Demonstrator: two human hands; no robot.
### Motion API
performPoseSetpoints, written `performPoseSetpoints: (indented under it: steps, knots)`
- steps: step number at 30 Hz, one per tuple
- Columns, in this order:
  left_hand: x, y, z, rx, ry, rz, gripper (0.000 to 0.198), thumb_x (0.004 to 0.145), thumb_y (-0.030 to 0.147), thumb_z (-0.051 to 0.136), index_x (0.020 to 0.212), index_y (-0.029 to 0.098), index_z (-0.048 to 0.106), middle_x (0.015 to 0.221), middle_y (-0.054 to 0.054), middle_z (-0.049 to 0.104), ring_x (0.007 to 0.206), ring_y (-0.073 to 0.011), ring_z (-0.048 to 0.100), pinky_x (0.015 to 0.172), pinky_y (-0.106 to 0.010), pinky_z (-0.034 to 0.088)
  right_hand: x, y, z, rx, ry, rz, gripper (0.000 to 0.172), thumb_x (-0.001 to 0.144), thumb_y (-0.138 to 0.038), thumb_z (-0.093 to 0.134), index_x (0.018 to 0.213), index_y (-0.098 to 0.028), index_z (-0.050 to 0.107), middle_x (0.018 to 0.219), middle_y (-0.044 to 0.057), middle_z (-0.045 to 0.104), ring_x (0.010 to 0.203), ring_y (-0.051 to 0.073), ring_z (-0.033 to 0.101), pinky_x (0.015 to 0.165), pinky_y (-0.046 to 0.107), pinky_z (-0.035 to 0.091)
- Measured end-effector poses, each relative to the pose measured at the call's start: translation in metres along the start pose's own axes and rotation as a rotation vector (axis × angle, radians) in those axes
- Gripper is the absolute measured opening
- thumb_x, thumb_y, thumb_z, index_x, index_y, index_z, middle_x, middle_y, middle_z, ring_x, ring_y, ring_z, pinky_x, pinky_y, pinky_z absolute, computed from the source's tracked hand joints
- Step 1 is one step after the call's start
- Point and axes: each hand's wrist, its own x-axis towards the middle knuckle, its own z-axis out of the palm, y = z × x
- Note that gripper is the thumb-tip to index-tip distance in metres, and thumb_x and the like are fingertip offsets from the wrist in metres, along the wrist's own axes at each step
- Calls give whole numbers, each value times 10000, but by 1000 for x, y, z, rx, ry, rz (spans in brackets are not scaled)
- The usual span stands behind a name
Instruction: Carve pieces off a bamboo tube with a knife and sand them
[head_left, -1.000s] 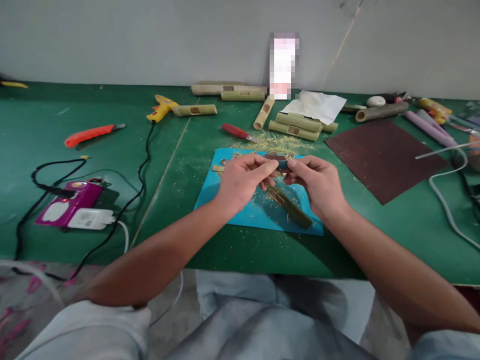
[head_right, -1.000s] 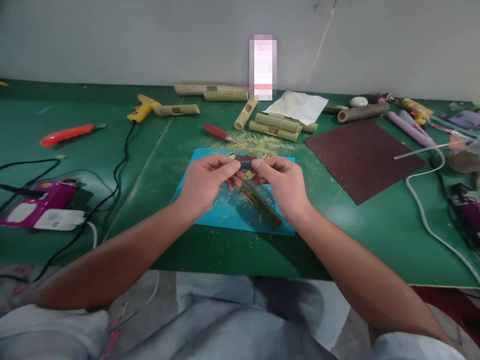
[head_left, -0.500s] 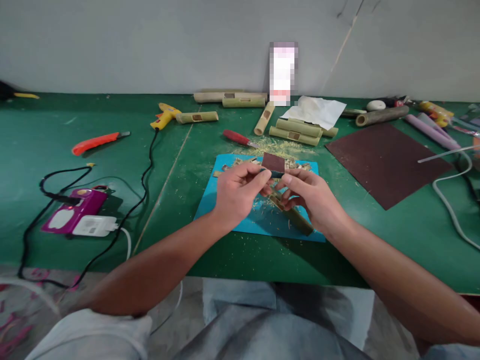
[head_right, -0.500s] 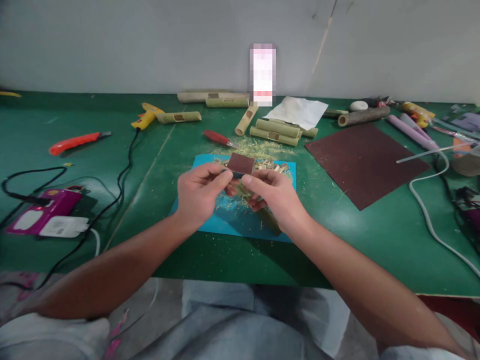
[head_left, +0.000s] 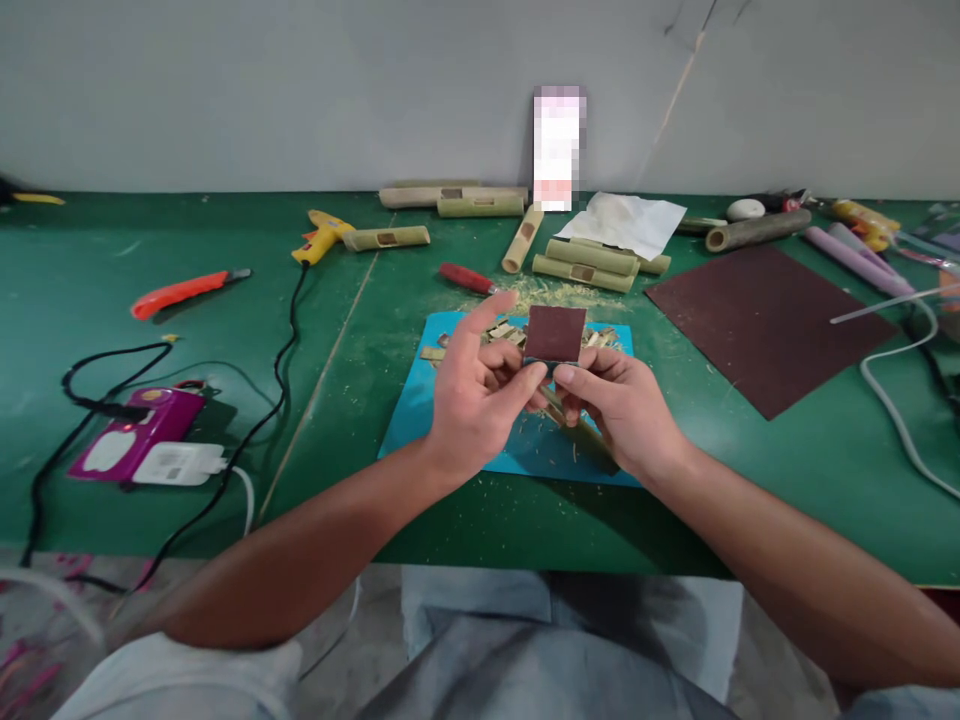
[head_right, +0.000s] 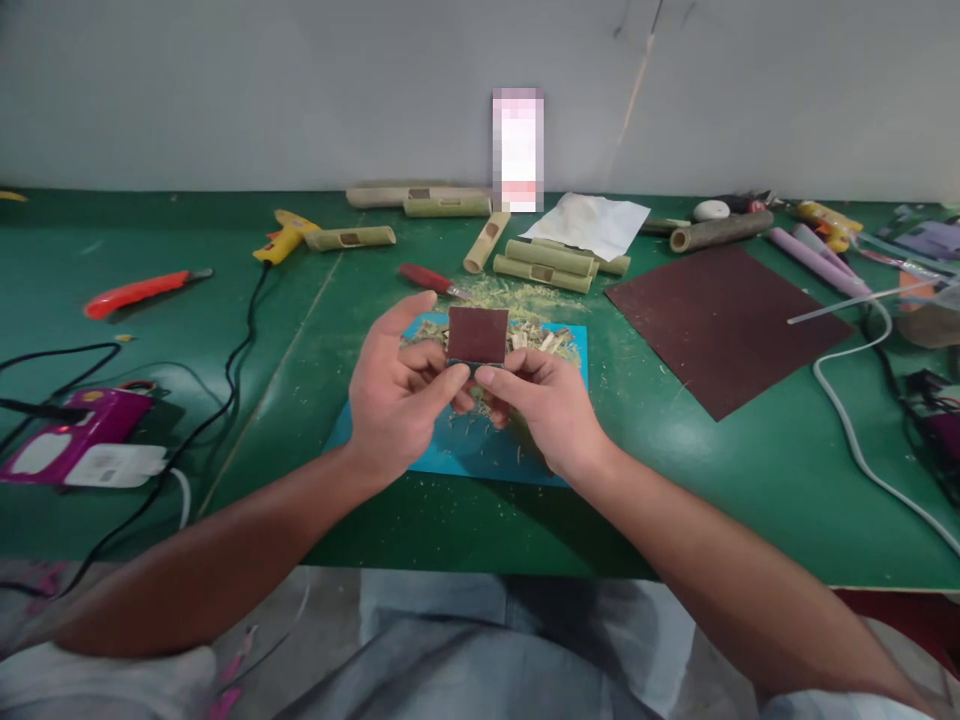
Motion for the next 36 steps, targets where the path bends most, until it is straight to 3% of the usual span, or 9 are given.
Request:
performPoseSetpoints:
  steps: [5, 8, 12, 15, 22, 26, 36]
  knots:
    - [-1, 1, 2, -20, 35, -19, 590, 858, 214, 718, 1367, 244, 421, 654, 97, 632, 506, -86, 659, 494, -166, 527, -1, 1, 1, 19, 14, 11, 351, 672, -387, 851, 590, -184, 577, 560, -28, 632, 403, 81, 534, 410, 233, 428]
    - [1, 0, 2, -60, 38, -125, 606, 818, 255, 746, 1337, 245, 433, 647, 95, 635, 476, -97, 640, 475, -189, 528, 0, 2, -1, 21, 27, -18, 348, 699, -381, 835, 579, -190, 570, 554, -29, 631, 387, 79, 528, 399, 232, 427]
    - [5, -2, 1, -9, -100, -291, 235, 788, 354, 748, 877, 179, 619, 568, 58, 585, 408, -69, 526, 395, -186, 422, 1, 4, -2, -1, 24, -71, 362, 711, -397, 826, 565, -196, 562, 520, -36, 604, 380, 82, 519, 393, 236, 431]
    - [5, -4, 1, 35, -184, -335, 339, 826, 449, 694, 661, 164, 614, 510, 27, 552, 410, -63, 470, 387, -187, 364, 1, 4, -2, -14, 5, -66, 377, 706, -435, 825, 577, -200, 560, 527, -26, 623, 387, 91, 526, 377, 236, 420]
    - [2, -2, 1, -26, -174, -396, 439, 817, 519, 669, 551, 175, 603, 424, 28, 508, 362, -62, 414, 354, -191, 285, -3, 6, -2, 44, -56, 4, 358, 764, -419, 792, 606, -186, 570, 551, -37, 610, 399, 78, 524, 394, 224, 424]
    - [3, 0, -1, -20, -120, -348, 426, 819, 478, 675, 526, 180, 594, 409, 35, 489, 362, -66, 419, 372, -201, 321, -3, 8, -4, -3, -119, 19, 316, 742, -403, 814, 666, -189, 594, 602, -28, 637, 460, 97, 567, 447, 238, 460]
    - [2, -3, -3, 66, -170, -291, 365, 778, 453, 699, 552, 185, 597, 441, 33, 499, 405, -75, 416, 409, -215, 332, -3, 3, -7, -83, -117, 6, 413, 682, -443, 840, 582, -198, 523, 500, -55, 508, 434, 61, 367, 427, 244, 245]
